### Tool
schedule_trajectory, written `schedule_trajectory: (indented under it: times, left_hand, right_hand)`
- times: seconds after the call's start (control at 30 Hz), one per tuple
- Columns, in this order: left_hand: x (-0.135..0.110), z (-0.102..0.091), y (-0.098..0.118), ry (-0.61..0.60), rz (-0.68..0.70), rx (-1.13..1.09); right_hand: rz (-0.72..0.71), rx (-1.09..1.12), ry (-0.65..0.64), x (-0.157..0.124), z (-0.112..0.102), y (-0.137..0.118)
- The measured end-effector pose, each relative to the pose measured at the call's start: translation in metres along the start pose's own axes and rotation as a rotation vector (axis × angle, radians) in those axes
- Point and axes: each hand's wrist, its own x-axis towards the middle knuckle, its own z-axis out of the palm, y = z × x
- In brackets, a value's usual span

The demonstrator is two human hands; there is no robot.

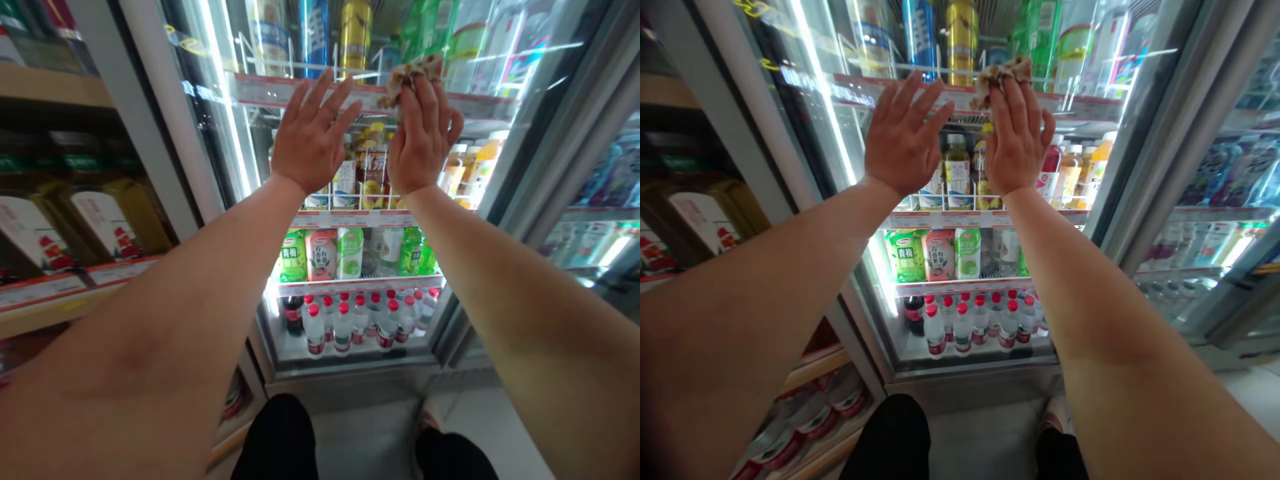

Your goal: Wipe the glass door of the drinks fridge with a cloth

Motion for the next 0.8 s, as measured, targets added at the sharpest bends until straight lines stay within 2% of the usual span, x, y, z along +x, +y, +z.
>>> schedule_trajectory:
  times: [0.1, 0.27, 0.4, 0.5, 0.67, 0.73, 0.8]
  left_hand:
    - [0.002, 0.003, -0.001, -0.034, -0.030, -0.018]
    - [0.003, 0.012, -0.008, -0.019, -0.010, 0.010]
    - [0.002, 0.017, -0.012, 0.007, 0.019, 0.041]
    - [0.001, 0.014, -0.009, 0.009, 0.031, 0.035]
    - [0.000, 0.003, -0.001, -0.022, -0.014, -0.058]
    - [0.000, 0.000, 0.001, -0.015, -0.015, -0.088]
    - [-0.001, 0.000, 0.001, 0.005, -0.006, -0.097]
  right_hand:
    - [0.055, 0.057, 0.046, 0.001, 0.005, 0.002]
    - [-0.119, 0.088, -0.074, -0.001, 0.003, 0.003]
    - [0.055, 0.086, -0.001, 0.000, 0.004, 0.003]
    - [0.098, 0.095, 0.016, 0.000, 0.007, 0.004]
    - [-0.101, 0.128, -0.118, -0.004, 0.004, 0.006]
    - [-0.085, 0.120, -0.126, -0.004, 0.001, 0.004]
    - [-0.001, 0.092, -0.068, -0.003, 0.001, 0.003]
